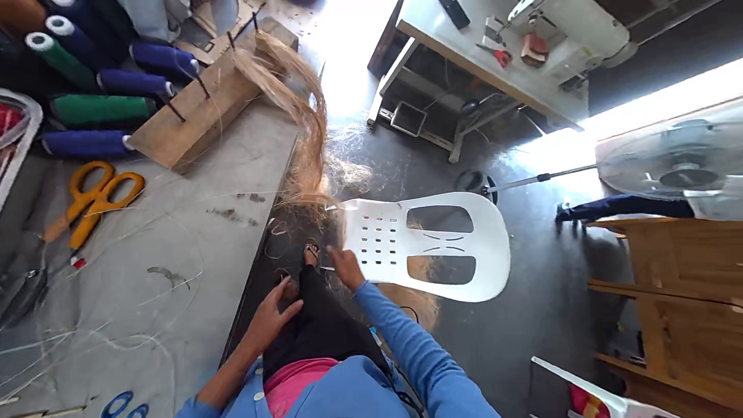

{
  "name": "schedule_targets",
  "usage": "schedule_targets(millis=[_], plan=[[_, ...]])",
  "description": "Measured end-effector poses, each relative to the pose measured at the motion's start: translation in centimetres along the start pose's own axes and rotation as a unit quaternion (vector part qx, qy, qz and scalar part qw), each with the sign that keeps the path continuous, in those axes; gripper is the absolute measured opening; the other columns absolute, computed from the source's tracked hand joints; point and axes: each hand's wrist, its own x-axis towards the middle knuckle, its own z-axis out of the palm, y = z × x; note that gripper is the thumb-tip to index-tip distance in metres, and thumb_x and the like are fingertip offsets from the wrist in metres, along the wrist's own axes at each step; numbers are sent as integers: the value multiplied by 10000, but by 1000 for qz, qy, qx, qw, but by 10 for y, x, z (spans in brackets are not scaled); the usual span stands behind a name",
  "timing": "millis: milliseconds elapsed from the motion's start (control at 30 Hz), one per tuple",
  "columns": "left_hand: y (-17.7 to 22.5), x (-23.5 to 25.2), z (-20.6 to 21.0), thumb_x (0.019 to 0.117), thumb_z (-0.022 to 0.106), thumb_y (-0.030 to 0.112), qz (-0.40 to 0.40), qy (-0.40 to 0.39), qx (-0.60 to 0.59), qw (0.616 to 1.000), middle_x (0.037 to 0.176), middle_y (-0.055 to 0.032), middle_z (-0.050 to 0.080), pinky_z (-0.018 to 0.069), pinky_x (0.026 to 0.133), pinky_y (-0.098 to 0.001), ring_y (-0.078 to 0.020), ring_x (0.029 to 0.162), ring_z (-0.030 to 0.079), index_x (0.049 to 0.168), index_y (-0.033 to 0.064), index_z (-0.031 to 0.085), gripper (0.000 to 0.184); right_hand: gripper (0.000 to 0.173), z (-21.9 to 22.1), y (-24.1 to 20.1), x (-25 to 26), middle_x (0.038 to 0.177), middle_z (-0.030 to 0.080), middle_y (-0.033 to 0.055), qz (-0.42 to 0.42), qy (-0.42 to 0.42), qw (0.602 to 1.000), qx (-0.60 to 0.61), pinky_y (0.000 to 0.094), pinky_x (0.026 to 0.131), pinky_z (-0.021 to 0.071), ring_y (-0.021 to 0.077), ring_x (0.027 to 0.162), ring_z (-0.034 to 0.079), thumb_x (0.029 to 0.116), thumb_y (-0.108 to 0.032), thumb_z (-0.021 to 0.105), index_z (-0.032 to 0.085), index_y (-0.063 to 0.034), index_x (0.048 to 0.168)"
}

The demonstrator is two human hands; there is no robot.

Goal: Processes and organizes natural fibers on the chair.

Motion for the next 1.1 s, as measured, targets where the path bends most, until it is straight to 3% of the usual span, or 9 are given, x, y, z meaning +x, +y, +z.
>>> schedule_targets(millis=[100, 267, 333, 467, 567, 667, 767, 900, 1100], plan=[[7, 58, 36, 925, 658, 321, -95, -58, -193, 975, 1525, -259, 443, 432, 1107, -434, -311, 1357, 502, 1604, -14, 195, 888, 400, 11, 6, -4, 993, 677, 272, -33, -57, 994, -84, 542, 912, 504, 368, 960, 661, 1047, -263, 560, 687, 115, 1012], [17, 93, 87, 1046, 511, 111, -73, -8, -289, 955, 1075, -97, 697, 552, 852, -290, -101, 923, 660, 1252, -63, 610, 288, 327, 16, 31, -9, 1163, 676, 302, -91, -92, 986, -107, 550, 1043, 464, 410, 1161, 636, 942, -149, 657, 682, 117, 1131], [24, 95, 88, 1115, 342, 135, -86, 21, -288, 953, 1059, -100, 722, 557, 855, -297, -111, 931, 680, 1136, -79, 638, 366, 395, -3, 38, -11, 1218, 658, 296, -67, -120, 987, -81, 546, 1057, 449, 402, 1182, 624, 951, -155, 671, 645, 105, 1248], [28, 101, 78, 1129, 241, 165, -113, 42, -344, 931, 911, -88, 764, 610, 776, -316, -170, 869, 749, 1021, -15, 596, 412, 456, -100, 80, -28, 1306, 632, 285, -48, 150, 987, 13, 469, 1117, 441, 368, 1261, 593, 930, -159, 738, 628, 95, 1292], [23, 112, 72, 1124, 231, 148, -102, 52, -333, 936, 669, 32, 629, 618, 762, -335, -115, 662, 679, 965, 47, 576, 393, 731, -221, 140, -44, 1441, 497, 361, 69, 419, 899, -108, 597, 1147, 377, 494, 1363, 480, 911, -327, 765, 491, 72, 1459], [19, 121, 71, 1130, 218, 166, -98, 83, -320, 939, 562, 94, 481, 595, 695, -290, -58, 525, 551, 933, 67, 582, 425, 1086, -312, 215, -66, 1573, 268, 402, 246, 508, 822, -73, 717, 1126, 310, 572, 1443, 313, 817, -450, 843, 251, -5, 1611], [6, 122, 72, 1080, 296, 150, -61, 90, -257, 960, 592, 117, 491, 565, 672, -239, -22, 538, 538, 972, 76, 590, 322, 1193, -342, 259, -77, 1559, 340, 363, 282, 503, 813, 83, 594, 1169, 345, 479, 1445, 381, 796, -320, 891, 100, 14, 1626], [-3, 111, 65, 1013, 471, 104, -35, 29, -22, 999, 916, -79, 616, 518, 728, -283, -87, 735, 584, 1152, -75, 605, 263, 819, -331, 265, -66, 1417, 537, 315, 289, 453, 832, 138, 536, 1147, 379, 403, 1364, 496, 865, -370, 836, 480, 99, 1434], [-8, 112, 63, 1073, 369, 84, -40, 53, -18, 998, 718, 1, 563, 537, 674, -239, -51, 626, 579, 1032, -63, 623, 296, 508, -314, 235, -78, 1206, 664, 295, 248, 408, 878, 47, 560, 1043, 466, 396, 1166, 636, 852, -261, 852, 677, 87, 1178]])
